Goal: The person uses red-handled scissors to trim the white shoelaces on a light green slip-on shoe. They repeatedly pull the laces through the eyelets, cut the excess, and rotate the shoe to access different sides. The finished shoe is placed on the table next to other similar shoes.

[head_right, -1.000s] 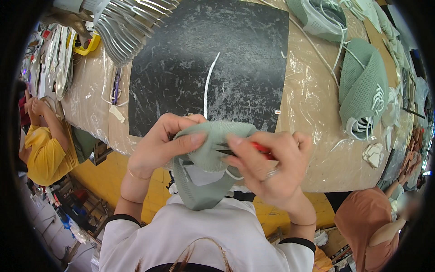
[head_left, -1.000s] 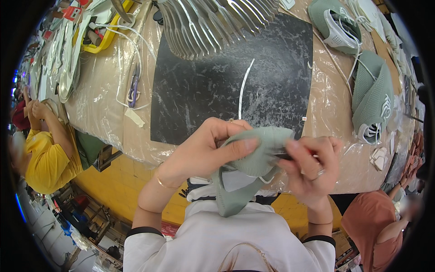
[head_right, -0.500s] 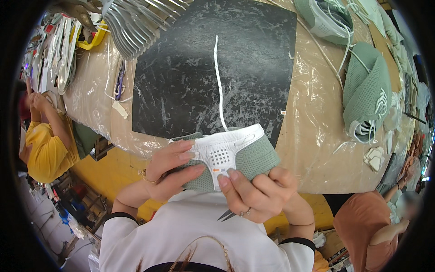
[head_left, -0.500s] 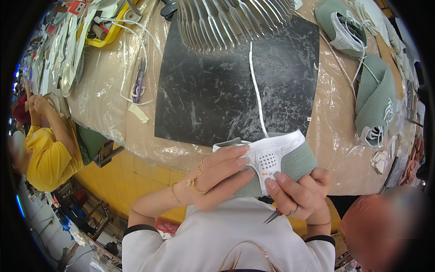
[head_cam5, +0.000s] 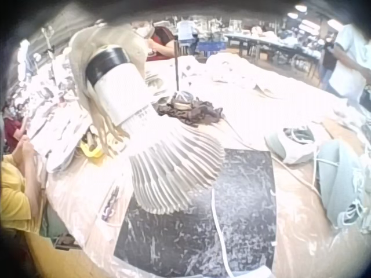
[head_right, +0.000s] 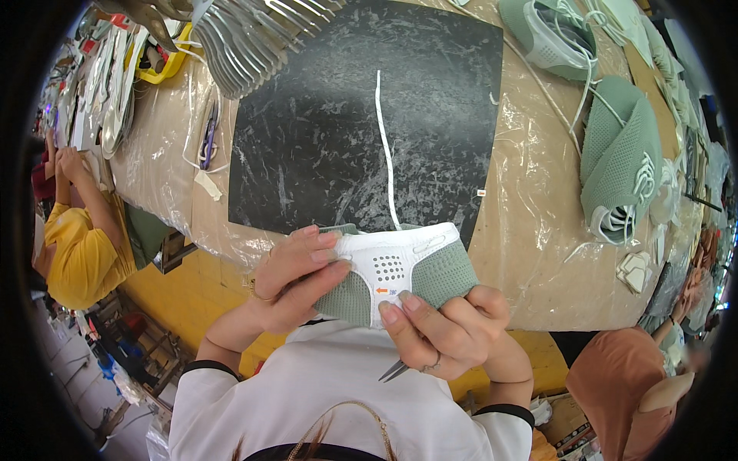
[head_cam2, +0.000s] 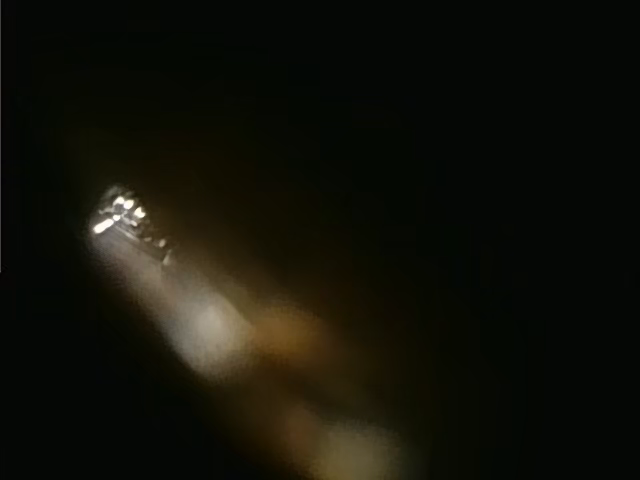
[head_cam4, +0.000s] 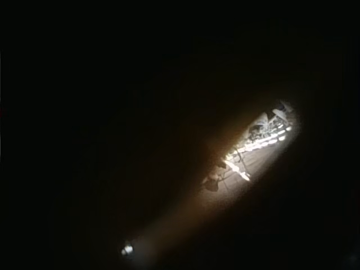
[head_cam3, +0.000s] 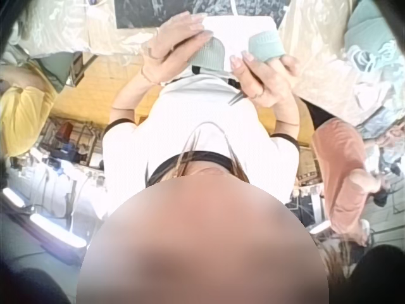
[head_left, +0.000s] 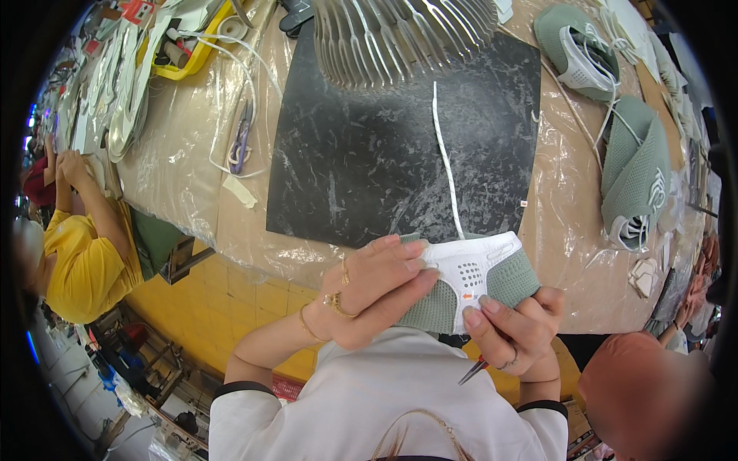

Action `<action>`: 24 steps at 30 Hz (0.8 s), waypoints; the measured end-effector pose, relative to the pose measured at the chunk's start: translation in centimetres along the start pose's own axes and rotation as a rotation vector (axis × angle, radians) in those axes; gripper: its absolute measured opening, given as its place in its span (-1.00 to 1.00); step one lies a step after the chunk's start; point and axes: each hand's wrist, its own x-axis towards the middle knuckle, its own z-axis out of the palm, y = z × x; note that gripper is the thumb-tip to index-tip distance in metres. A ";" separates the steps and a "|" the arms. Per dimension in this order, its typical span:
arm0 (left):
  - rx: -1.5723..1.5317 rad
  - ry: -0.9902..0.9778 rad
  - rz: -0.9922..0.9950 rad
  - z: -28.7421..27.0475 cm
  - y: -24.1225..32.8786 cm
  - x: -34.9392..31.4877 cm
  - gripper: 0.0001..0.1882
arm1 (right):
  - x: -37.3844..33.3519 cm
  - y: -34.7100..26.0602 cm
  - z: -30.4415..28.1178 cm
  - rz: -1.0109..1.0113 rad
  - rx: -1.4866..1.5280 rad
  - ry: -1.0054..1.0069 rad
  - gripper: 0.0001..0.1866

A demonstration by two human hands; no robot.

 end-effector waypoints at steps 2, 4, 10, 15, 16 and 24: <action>0.026 0.024 0.026 0.2 0.0 0.2 -0.70 | 0.1 0.0 0.0 0.005 -0.006 0.012 -0.74; 0.044 0.039 0.046 0.2 -0.1 0.6 -0.68 | 0.6 0.1 -0.2 0.025 0.010 -0.006 -0.74; -0.352 -0.340 -0.567 -0.9 -0.5 2.5 -0.60 | 3.3 2.4 -0.2 0.313 0.250 -0.124 -0.81; -1.067 -0.517 -0.734 -1.2 -1.8 3.9 -0.76 | 6.7 6.3 0.0 0.706 0.930 -0.474 -0.78; -1.137 -0.497 -0.761 -1.2 -2.0 4.1 -0.77 | 7.2 6.9 0.6 0.782 1.017 -0.512 -0.76; -1.280 -0.211 -1.282 -1.5 -1.3 4.7 -0.80 | 5.9 4.8 2.9 0.646 0.366 -0.133 -0.37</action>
